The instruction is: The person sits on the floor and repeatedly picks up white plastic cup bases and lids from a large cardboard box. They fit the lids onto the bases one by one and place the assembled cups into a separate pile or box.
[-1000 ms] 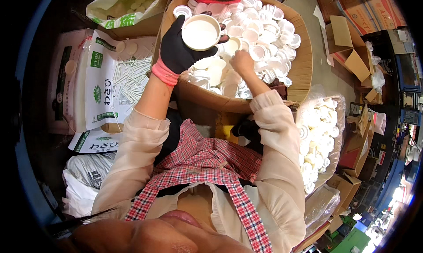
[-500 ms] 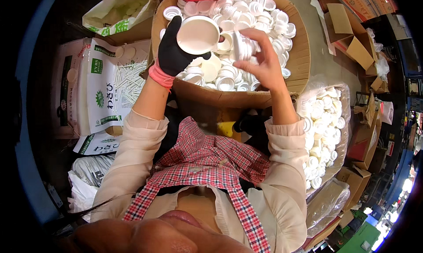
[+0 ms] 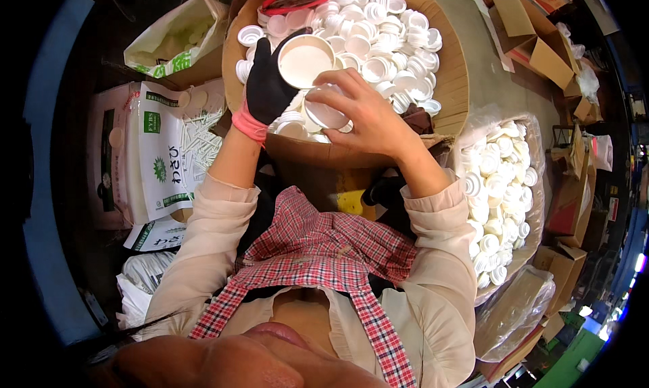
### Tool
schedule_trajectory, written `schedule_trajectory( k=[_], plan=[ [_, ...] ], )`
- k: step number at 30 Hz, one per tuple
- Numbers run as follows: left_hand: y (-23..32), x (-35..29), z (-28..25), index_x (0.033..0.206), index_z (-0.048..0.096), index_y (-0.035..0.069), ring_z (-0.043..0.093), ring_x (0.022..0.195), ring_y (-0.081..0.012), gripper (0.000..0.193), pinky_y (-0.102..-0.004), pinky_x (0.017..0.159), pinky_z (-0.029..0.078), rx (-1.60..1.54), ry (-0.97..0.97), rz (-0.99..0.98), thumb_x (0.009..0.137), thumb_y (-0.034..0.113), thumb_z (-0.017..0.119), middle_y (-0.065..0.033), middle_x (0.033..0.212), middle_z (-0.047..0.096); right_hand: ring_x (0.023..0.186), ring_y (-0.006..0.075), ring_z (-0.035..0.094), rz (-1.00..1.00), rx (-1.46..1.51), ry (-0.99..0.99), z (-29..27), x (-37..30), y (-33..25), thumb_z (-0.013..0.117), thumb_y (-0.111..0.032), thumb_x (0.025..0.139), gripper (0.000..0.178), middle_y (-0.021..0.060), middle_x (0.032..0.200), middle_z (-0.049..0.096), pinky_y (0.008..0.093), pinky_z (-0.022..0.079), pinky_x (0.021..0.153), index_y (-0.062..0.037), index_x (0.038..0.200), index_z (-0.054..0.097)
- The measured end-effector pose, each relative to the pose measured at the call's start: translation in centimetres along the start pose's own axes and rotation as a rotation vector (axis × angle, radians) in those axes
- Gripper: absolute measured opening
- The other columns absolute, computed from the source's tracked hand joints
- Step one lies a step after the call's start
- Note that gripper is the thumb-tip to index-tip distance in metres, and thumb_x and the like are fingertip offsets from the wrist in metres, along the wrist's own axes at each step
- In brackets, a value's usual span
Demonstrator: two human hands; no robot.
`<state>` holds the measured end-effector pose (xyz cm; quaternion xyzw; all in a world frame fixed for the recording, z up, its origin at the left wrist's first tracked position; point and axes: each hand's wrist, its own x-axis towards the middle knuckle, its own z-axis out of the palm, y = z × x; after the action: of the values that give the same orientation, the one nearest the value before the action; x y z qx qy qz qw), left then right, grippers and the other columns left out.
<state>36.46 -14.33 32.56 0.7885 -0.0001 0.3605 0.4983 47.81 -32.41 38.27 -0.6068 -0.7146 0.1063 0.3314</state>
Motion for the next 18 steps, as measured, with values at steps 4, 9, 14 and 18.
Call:
schedule_trajectory(
  k=[4, 9, 14, 18],
  plan=[
    [1.2, -0.6, 0.8, 0.139, 0.033, -0.002, 0.048, 0.126, -0.0298, 0.054, -0.0427, 0.105, 0.04, -0.085, -0.059, -0.152, 0.101, 0.036, 0.036, -0.0222, 0.135, 0.048, 0.123, 0.03, 0.047, 0.02, 0.236, 0.043, -0.4, 0.0, -0.7, 0.076, -0.008, 0.064, 0.056, 0.0118, 0.13, 0.052, 0.0383, 0.037, 0.102, -0.0091, 0.118, 0.06],
    [2.8, 0.1, 1.2, 0.132, 0.041, -0.004, 0.057, 0.115, -0.0246, 0.052, -0.0386, 0.096, 0.047, -0.807, 0.081, -0.202, 0.093, 0.027, 0.058, -0.0179, 0.124, 0.058, 0.123, 0.022, 0.046, 0.01, 0.799, 0.349, -1.5, -0.3, 0.2, 0.079, -0.001, 0.069, 0.062, 0.0091, 0.133, 0.049, 0.0363, 0.04, 0.1, -0.0049, 0.126, 0.054],
    [1.7, -0.3, 2.2, 0.13, 0.046, -0.001, 0.057, 0.115, -0.0228, 0.051, -0.0372, 0.104, 0.035, -0.988, 0.217, -0.39, 0.089, 0.022, 0.064, -0.0136, 0.126, 0.059, 0.12, 0.0243, 0.049, 0.056, 0.712, 0.463, -0.4, 1.0, -1.7, 0.078, -0.001, 0.07, 0.064, 0.0109, 0.132, 0.049, 0.0347, 0.044, 0.095, -0.0057, 0.129, 0.053],
    [3.4, -1.0, 1.1, 0.131, 0.045, -0.001, 0.055, 0.117, -0.0237, 0.049, -0.0369, 0.105, 0.035, 0.143, 0.035, 0.019, 0.089, 0.016, 0.062, -0.0134, 0.133, 0.054, 0.103, 0.0275, 0.056, 0.107, 0.053, 0.522, 0.8, 1.5, -1.3, 0.081, -0.009, 0.067, 0.065, 0.0137, 0.12, 0.054, 0.0318, 0.05, 0.078, -0.0074, 0.126, 0.055]
  ],
)
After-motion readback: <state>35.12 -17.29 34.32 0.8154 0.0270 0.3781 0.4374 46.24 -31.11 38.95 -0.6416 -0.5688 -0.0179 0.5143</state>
